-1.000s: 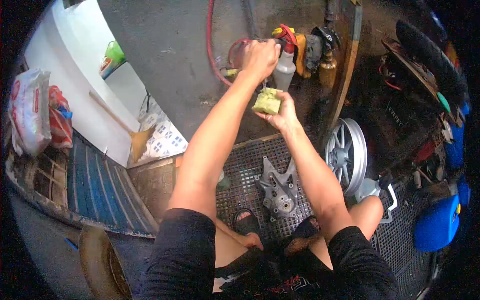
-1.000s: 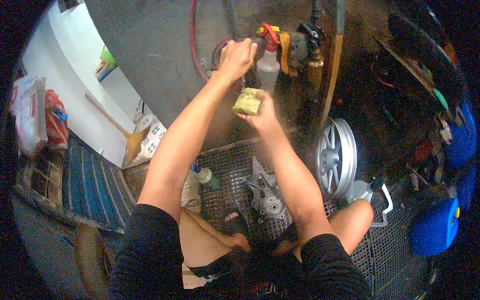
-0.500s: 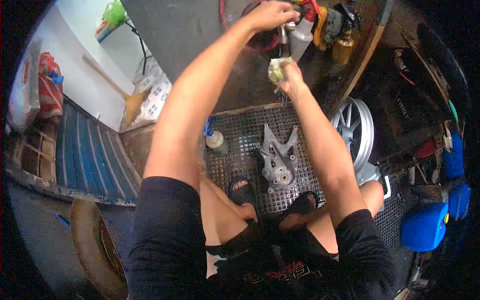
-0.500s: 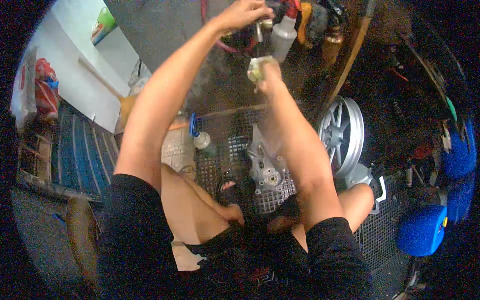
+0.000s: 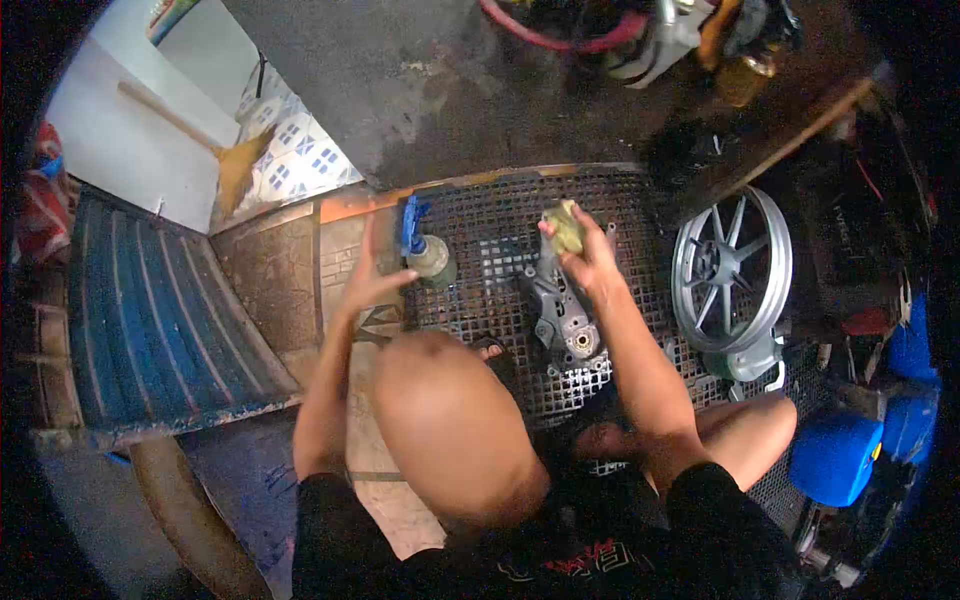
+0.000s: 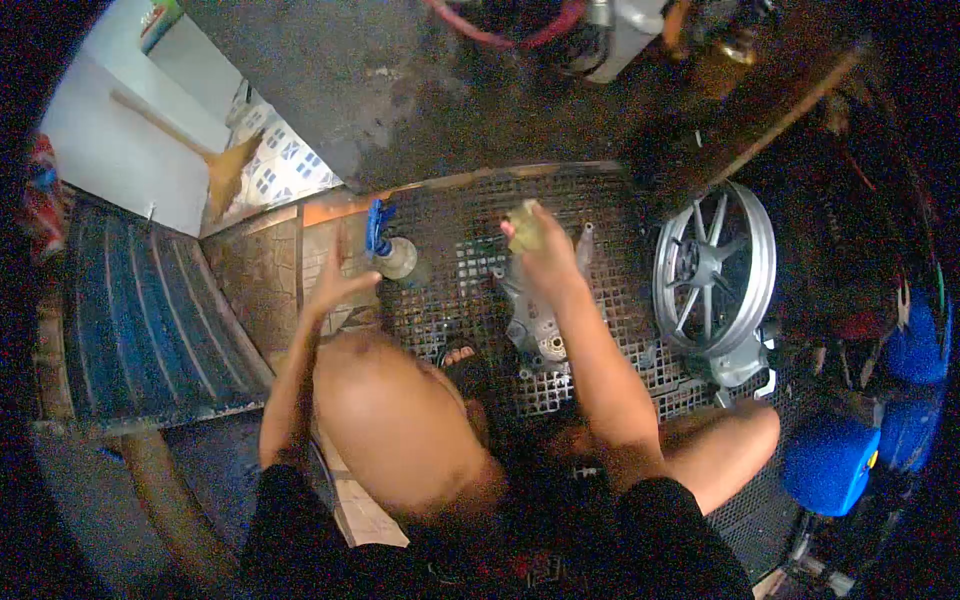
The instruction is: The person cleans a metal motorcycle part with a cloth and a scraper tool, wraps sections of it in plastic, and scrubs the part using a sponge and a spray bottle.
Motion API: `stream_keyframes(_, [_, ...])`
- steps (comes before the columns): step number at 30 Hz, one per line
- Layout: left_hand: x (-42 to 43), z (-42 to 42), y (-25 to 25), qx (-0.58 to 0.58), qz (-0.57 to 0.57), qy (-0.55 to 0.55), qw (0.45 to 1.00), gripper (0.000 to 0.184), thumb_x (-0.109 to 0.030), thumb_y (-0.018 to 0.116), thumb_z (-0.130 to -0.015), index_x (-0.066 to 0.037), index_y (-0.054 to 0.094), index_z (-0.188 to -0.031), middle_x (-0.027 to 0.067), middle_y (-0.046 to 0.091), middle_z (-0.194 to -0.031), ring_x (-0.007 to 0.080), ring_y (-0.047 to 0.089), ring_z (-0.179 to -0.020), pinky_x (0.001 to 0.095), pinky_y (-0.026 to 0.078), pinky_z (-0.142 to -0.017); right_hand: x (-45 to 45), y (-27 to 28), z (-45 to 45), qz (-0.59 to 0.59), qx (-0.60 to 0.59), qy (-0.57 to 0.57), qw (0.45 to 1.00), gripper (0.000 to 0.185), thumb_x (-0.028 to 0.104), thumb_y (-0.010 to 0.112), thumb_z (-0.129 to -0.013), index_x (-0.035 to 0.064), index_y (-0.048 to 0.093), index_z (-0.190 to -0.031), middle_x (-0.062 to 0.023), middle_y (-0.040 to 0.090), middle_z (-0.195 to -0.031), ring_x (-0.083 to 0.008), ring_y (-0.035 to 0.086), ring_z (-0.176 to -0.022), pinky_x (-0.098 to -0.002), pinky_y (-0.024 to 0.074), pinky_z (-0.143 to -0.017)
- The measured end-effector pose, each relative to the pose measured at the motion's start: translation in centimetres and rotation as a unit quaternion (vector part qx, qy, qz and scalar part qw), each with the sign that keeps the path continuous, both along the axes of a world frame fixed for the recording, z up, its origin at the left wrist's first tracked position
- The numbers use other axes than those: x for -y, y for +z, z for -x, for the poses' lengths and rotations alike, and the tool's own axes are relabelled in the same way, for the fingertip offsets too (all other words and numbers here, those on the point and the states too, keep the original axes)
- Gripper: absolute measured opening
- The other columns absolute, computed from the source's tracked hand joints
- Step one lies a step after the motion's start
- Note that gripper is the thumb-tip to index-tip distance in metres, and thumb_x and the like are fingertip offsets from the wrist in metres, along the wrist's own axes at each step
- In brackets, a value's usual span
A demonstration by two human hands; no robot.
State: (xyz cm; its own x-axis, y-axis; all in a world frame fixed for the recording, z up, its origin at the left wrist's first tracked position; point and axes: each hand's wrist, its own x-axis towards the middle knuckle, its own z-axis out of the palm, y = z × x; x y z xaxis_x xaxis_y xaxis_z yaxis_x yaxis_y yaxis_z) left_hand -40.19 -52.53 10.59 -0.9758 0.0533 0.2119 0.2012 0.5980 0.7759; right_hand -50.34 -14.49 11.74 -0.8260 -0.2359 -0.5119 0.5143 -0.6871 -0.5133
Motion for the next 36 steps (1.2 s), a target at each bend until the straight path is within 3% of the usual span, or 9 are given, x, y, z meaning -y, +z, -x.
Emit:
stream_keyframes(2, [-2.6, 1.6, -0.4, 0.056, -0.136, 0.0, 0.989, 0.118, -0.028, 0.085, -0.073, -0.01, 0.004, -0.156, 0.0236, 0.038, -0.148, 0.0331, 0.047, -0.13, 0.0425, 0.04, -0.106, 0.6, -0.9, -1.7, -0.002, 0.009, 0.008, 1.0, 0.031, 0.033, 0.057, -0.096, 0.0096, 0.057, -0.117, -0.0109, 0.065, -0.107, -0.0225, 0.063, -0.084, -0.0363, 0.0528, -0.075])
stream_keyframes(3, [-3.7, 2.2, 0.0, 0.087, -0.202, 0.002, 0.975, 0.116, -0.027, 0.085, -0.073, -0.012, 0.005, -0.156, 0.0238, 0.043, -0.144, 0.0327, 0.054, -0.125, 0.0412, 0.045, -0.102, 0.6, -1.8, -2.3, 0.007, 0.015, 0.019, 1.0, 0.028, 0.032, 0.051, -0.098, 0.008, 0.059, -0.11, -0.0108, 0.068, -0.102, -0.0189, 0.067, -0.075, -0.025, 0.0543, -0.054])
stream_keyframes(9, [-6.3, 6.8, 2.7, 0.081, -0.013, -0.09, 0.993, 0.08, -0.015, 0.078, -0.074, -0.011, 0.041, -0.145, 0.0205, 0.053, -0.126, 0.0277, 0.066, -0.101, 0.0376, 0.053, -0.082, 0.1, -4.5, -6.0, -0.176, 0.051, 0.024, 0.983, 0.027, 0.029, 0.047, -0.096, 0.0099, 0.06, -0.111, -0.0075, 0.068, -0.093, -0.0131, 0.061, -0.064, -0.0251, 0.0468, -0.047])
stream_keyframes(12, [-7.6, 7.1, -1.0, -0.138, 0.064, -0.037, 0.988, 0.061, -0.004, 0.07, -0.073, -0.007, 0.054, -0.131, 0.0161, 0.038, -0.142, 0.0269, 0.065, -0.102, 0.0343, 0.054, -0.081, -0.8, -4.4, -8.9, -0.208, 0.089, 0.054, 0.972, 0.029, 0.033, 0.05, -0.096, 0.0102, 0.059, -0.112, -0.0062, 0.068, -0.093, -0.0127, 0.06, -0.064, -0.0231, 0.046, -0.05])
stream_keyframes(18, [-10.1, 6.3, -0.6, -0.006, -0.236, 0.003, 0.972, 0.054, -0.002, 0.055, -0.071, -0.001, 0.054, -0.125, 0.0137, 0.061, -0.127, 0.0245, 0.063, -0.114, 0.03, 0.052, -0.081, -2.0, -2.5, -8.7, 0.062, 0.094, 0.013, 0.994, 0.05, 0.038, 0.055, -0.095, 0.0075, 0.05, -0.134, -0.0179, 0.056, -0.131, -0.0416, 0.059, -0.115, -0.0263, 0.0554, -0.063])
stream_keyframes(25, [-13.6, 3.0, 2.2, 0.142, -0.07, -0.256, 0.954, 0.05, -0.019, 0.067, -0.076, -0.004, 0.058, -0.122, 0.0113, 0.07, -0.104, 0.024, 0.069, -0.086, 0.036, 0.052, -0.077, -0.5, -1.8, -5.5, 0.06, 0.021, 0.037, 0.997, 0.045, 0.041, 0.056, -0.096, 0.0061, 0.055, -0.125, -0.015, 0.065, -0.117, -0.0326, 0.066, -0.103, -0.027, 0.0539, -0.065])
stream_keyframes(30, [-18.4, 0.4, 2.4, 0.256, -0.111, -0.212, 0.937, 0.041, -0.031, 0.072, -0.084, -0.003, 0.062, -0.112, 0.0177, 0.069, -0.091, 0.0329, 0.069, -0.082, 0.0396, 0.052, -0.075, 0.0, -2.6, -5.4, 0.015, -0.003, 0.029, 0.999, 0.025, 0.027, 0.053, -0.097, 0.0027, 0.056, -0.105, -0.0148, 0.067, -0.099, -0.0254, 0.066, -0.084, -0.0331, 0.0539, -0.075])
stream_keyframes(35, [-19.9, -0.3, 1.4, 0.213, -0.088, -0.219, 0.948, 0.044, -0.034, 0.074, -0.083, -0.001, 0.062, -0.108, 0.0191, 0.066, -0.085, 0.038, 0.066, -0.078, 0.0422, 0.051, -0.07, -0.6, -2.2, -6.7, -0.045, -0.036, 0.006, 0.998, 0.022, 0.023, 0.049, -0.099, 0.0031, 0.053, -0.108, -0.0171, 0.067, -0.103, -0.0271, 0.067, -0.087, -0.0355, 0.0558, -0.077])
stream_keyframes(36, [-20.5, -0.6, 1.0, 0.106, -0.112, -0.233, 0.96, 0.033, -0.032, 0.074, -0.083, -0.005, 0.062, -0.099, 0.0128, 0.069, -0.085, 0.0296, 0.069, -0.077, 0.0406, 0.053, -0.071, -0.9, -2.0, -6.9, -0.056, -0.033, 0.005, 0.998, 0.022, 0.022, 0.049, -0.099, 0.0033, 0.052, -0.109, -0.0173, 0.067, -0.104, -0.0276, 0.067, -0.088, -0.036, 0.0563, -0.076])
